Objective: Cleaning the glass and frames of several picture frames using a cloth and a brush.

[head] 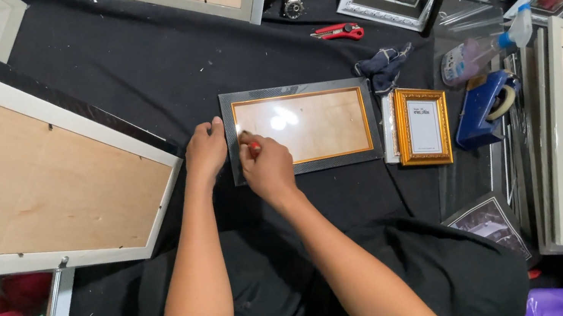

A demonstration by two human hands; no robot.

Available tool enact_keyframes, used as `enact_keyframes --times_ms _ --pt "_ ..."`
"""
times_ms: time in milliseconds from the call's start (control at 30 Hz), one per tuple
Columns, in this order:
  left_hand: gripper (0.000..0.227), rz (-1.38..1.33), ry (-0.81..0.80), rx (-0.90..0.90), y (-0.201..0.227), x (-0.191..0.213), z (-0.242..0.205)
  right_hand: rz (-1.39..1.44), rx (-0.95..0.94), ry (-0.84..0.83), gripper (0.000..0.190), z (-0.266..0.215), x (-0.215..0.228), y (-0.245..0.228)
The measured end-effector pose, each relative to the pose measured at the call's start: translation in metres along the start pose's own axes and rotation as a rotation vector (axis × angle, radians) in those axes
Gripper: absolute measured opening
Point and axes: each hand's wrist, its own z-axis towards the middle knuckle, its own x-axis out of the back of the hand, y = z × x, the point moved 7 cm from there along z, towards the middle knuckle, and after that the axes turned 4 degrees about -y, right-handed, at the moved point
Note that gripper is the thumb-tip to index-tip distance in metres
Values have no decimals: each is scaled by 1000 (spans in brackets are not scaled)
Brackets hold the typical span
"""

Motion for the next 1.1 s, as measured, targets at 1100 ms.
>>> enact_keyframes --times_ms 1100 --pt "69 -123 5 -7 17 5 -17 -173 -11 667 12 86 173 120"
